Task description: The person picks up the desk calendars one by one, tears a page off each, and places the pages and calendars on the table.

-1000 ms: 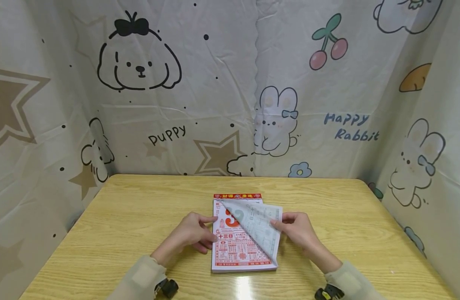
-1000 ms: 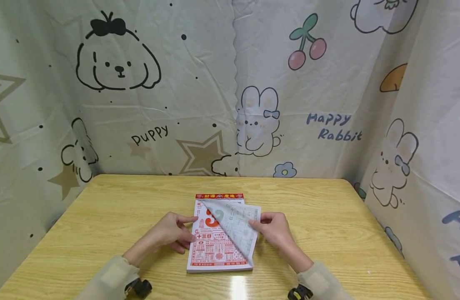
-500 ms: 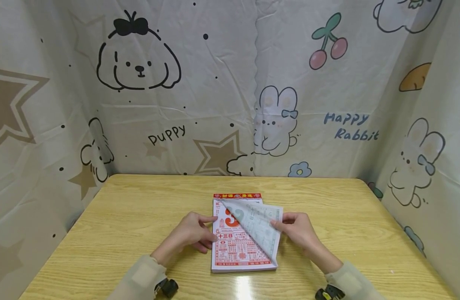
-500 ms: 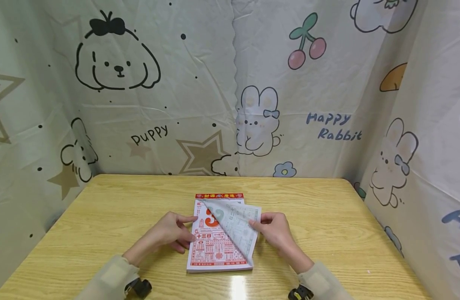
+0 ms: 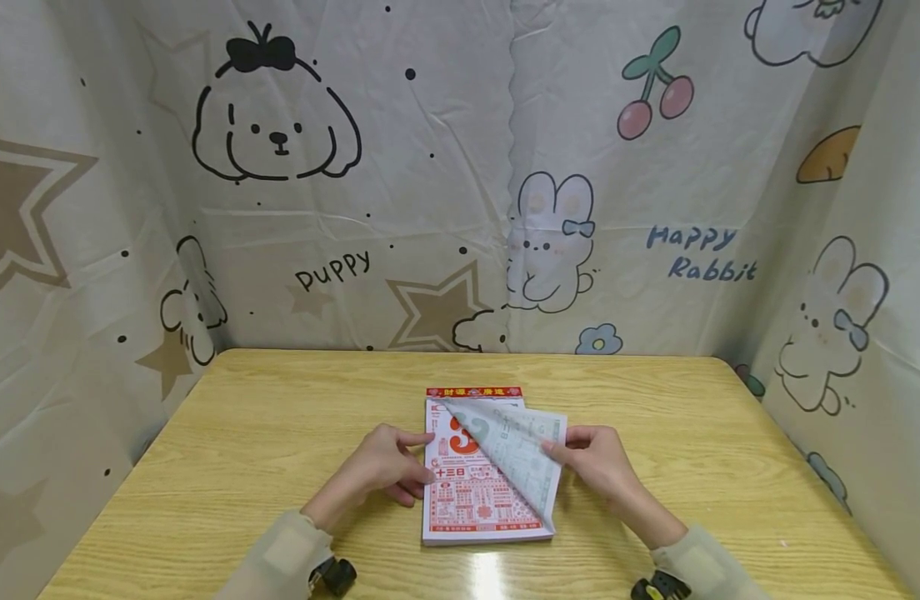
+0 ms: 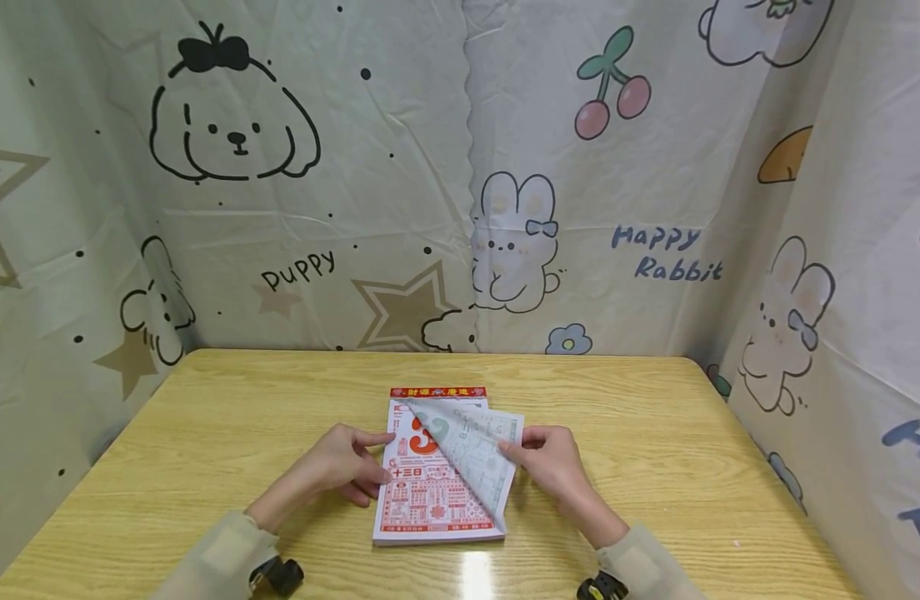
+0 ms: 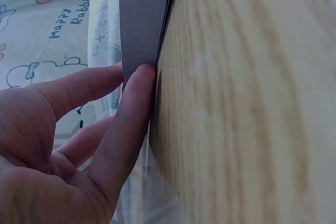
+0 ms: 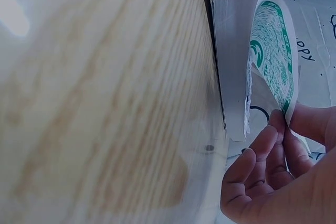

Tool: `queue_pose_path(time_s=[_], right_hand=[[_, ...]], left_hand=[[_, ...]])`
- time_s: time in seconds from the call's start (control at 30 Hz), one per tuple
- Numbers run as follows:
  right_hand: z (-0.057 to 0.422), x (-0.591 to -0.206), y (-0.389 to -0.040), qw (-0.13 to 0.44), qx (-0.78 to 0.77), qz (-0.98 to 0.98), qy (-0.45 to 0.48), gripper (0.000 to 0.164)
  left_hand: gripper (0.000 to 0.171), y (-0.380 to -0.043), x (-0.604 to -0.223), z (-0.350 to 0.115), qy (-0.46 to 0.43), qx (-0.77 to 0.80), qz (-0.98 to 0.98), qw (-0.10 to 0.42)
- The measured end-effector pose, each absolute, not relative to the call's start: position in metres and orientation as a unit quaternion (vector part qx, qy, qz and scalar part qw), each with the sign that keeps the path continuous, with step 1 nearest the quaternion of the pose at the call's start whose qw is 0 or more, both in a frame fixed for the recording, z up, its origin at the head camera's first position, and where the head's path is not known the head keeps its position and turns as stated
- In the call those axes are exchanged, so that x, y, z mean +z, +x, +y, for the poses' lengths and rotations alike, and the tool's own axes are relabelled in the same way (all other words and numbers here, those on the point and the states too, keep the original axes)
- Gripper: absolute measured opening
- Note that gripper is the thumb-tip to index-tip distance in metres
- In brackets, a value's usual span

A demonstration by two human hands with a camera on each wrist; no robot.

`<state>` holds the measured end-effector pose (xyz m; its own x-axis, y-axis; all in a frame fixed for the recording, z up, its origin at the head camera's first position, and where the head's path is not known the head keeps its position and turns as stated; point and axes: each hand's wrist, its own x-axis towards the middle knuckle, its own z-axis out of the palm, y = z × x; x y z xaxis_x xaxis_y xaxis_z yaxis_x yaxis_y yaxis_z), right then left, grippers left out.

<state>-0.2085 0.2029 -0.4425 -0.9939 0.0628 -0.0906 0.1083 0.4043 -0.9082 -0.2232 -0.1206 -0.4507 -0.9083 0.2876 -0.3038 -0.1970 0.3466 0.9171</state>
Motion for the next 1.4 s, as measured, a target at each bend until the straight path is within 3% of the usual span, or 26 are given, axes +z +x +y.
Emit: queue_pose_path(time_s=[1.4], right_hand=[[0.214,-0.442,-0.206,0.017,-0.538,0.840,0.075,0.032]], left_hand=[[0.066,-0.222,-0.450,-0.121,0.016,0.565,0.798,0.210]])
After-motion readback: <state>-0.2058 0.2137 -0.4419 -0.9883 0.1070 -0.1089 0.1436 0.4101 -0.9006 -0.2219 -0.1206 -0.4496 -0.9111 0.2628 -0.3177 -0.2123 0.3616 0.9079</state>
